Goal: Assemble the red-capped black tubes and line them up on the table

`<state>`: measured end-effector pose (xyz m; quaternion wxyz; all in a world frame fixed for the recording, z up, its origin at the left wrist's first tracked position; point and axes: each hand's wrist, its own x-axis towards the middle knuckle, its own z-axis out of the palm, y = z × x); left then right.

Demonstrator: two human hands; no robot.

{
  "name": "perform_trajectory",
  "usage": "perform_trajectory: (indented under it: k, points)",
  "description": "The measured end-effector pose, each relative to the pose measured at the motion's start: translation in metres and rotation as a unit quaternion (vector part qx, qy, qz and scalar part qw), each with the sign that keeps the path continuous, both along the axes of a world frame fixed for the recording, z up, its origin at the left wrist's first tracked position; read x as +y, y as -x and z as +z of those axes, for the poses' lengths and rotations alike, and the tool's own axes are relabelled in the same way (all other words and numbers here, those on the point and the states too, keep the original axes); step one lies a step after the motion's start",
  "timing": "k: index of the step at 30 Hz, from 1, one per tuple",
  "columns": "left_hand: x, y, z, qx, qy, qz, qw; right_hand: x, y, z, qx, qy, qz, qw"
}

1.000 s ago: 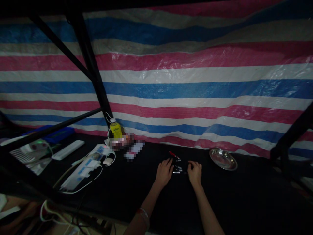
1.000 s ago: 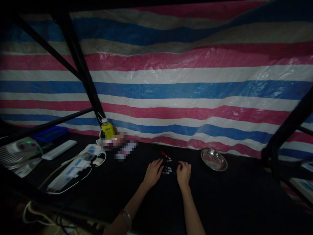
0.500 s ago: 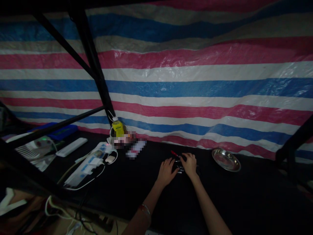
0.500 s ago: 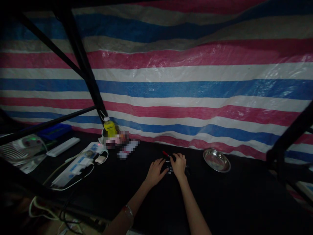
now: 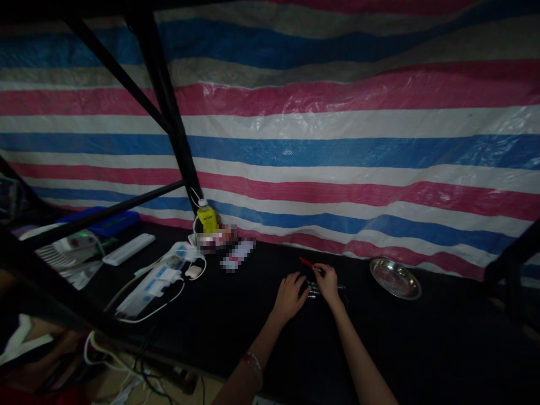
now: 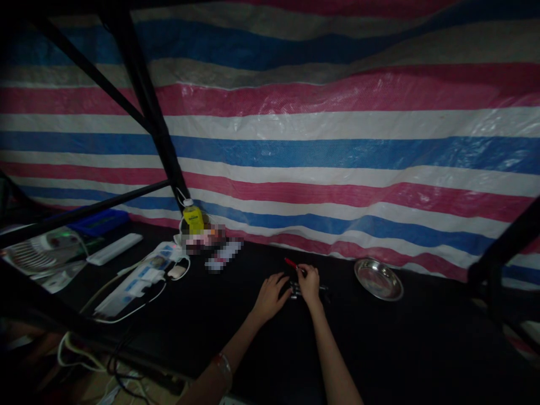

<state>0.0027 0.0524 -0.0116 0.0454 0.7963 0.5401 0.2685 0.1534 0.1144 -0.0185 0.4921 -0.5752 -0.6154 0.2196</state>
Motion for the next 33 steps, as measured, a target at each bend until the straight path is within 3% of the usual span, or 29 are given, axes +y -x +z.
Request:
perform_trajectory:
  k: [2,3,7,10,13,18,24,33]
  points:
    - [-0.001,0.000,0.002,-0.013,-0.011,0.002,1.000,-0.004,-0.002,-0.003,0.179,0.007,0.016,0.984]
    - [-0.002,0.000,0.002,-0.018,-0.017,0.002,1.000,-0.006,-0.003,-0.004,0.269,0.029,0.022,0.963]
    - [-0.002,0.001,0.003,-0.032,-0.042,0.007,0.999,-0.015,-0.009,-0.001,0.542,0.133,0.083,0.826]
    - [-0.002,0.002,0.003,-0.041,-0.058,0.015,0.997,-0.020,-0.014,0.004,0.621,0.163,0.173,0.747]
    - [-0.002,0.003,0.003,-0.052,-0.076,0.016,0.996,-0.023,-0.015,0.008,0.638,0.173,0.237,0.712]
    - [-0.003,0.004,0.001,-0.065,-0.109,0.031,0.991,-0.029,-0.011,0.013,0.617,0.222,0.251,0.712]
    - [-0.005,0.004,-0.001,-0.062,-0.176,0.048,0.981,-0.039,-0.004,0.020,0.501,0.268,0.245,0.786]
    - [0.001,0.005,-0.004,-0.042,-0.141,0.034,0.989,-0.037,-0.006,0.019,0.474,0.263,0.241,0.805]
